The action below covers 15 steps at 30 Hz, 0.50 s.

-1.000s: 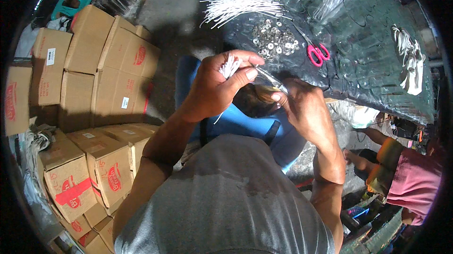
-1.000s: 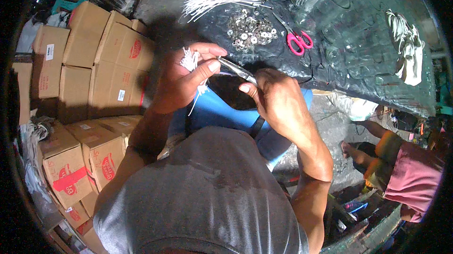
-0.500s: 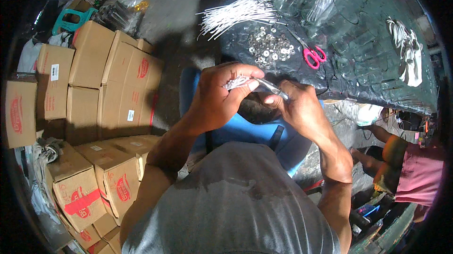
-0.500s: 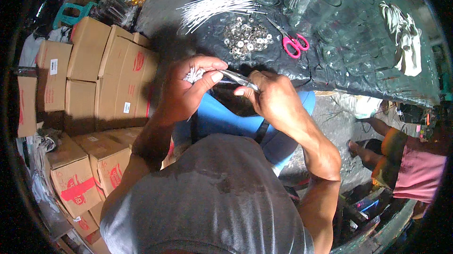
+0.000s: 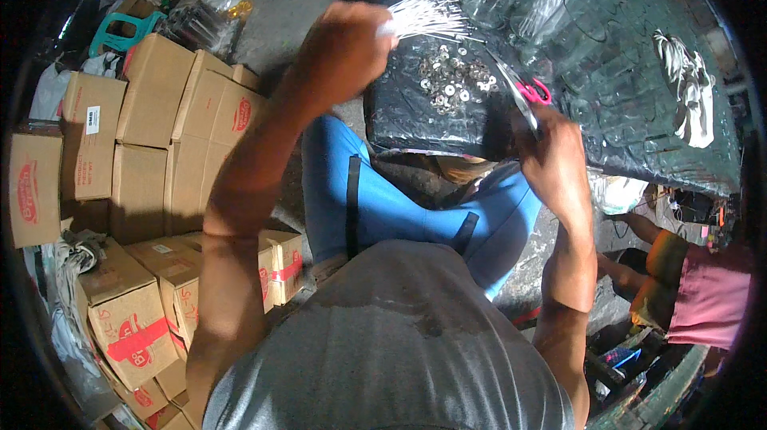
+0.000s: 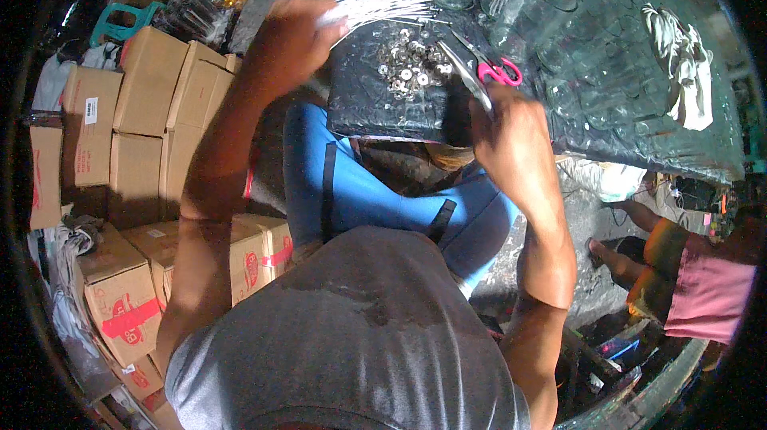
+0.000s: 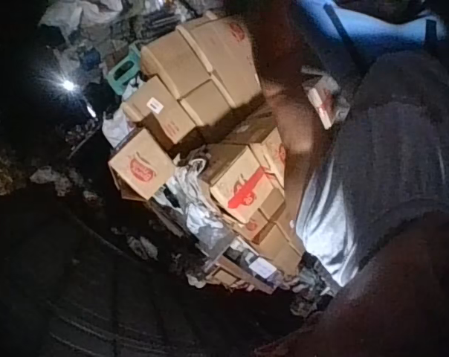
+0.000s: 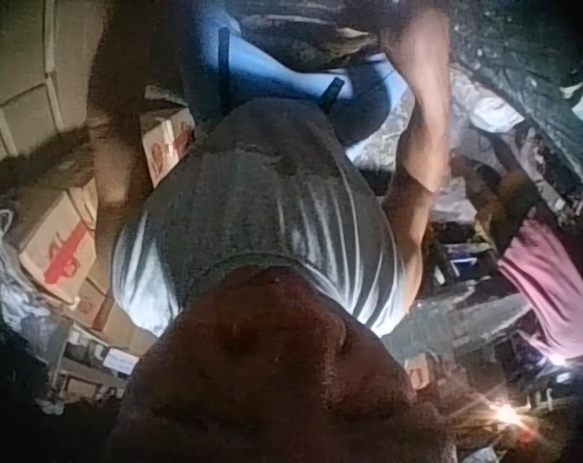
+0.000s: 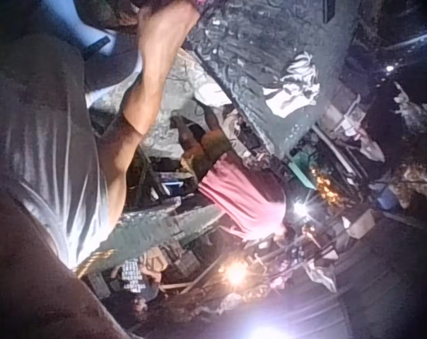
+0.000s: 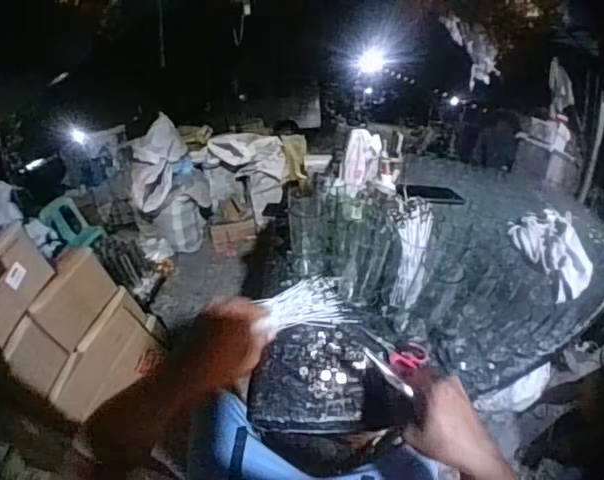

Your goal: The person sits at a cluttered workbench and repeatedly picks up white sticks and small metal rings, inserting the rings onto the sticks using pliers. The assembled items are placed on the table. The process is repetitive and continues throughout the clip.

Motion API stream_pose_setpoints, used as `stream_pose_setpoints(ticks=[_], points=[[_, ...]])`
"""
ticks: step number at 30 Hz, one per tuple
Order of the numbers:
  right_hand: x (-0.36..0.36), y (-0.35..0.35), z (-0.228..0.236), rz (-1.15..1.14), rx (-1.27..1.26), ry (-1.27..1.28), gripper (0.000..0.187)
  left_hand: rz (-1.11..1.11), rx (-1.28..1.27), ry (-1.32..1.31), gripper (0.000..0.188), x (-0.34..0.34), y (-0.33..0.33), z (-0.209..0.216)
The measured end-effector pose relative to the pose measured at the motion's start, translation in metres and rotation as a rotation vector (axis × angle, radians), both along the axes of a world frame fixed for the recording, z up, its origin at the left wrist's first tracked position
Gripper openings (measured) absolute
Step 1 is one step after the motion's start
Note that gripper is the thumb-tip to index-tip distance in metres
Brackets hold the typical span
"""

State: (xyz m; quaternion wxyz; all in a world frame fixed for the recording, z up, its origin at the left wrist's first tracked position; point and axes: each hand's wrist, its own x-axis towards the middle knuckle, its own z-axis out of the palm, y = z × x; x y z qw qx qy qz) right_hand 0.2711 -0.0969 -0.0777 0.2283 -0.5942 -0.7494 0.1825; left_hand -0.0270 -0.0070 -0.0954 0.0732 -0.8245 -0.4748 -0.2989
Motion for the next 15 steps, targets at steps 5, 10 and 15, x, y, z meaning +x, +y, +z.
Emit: stream_pose_setpoints(ticks=[5,10,15], points=[[-0.005,0.036,-0.019,0.051,0.214,-0.015,0.018,0.077,0.071,-0.116,0.033,0.011,0.01,0.016],[-0.017,0.049,-0.022,0.044,0.231,-0.18,0.019,-0.352,-1.04,-0.876,0.028,0.004,-0.03,0.017],[-0.016,0.054,-0.027,0.066,0.257,-0.248,0.021,-0.427,-1.445,-1.347,0.025,0.018,-0.06,0.012]])
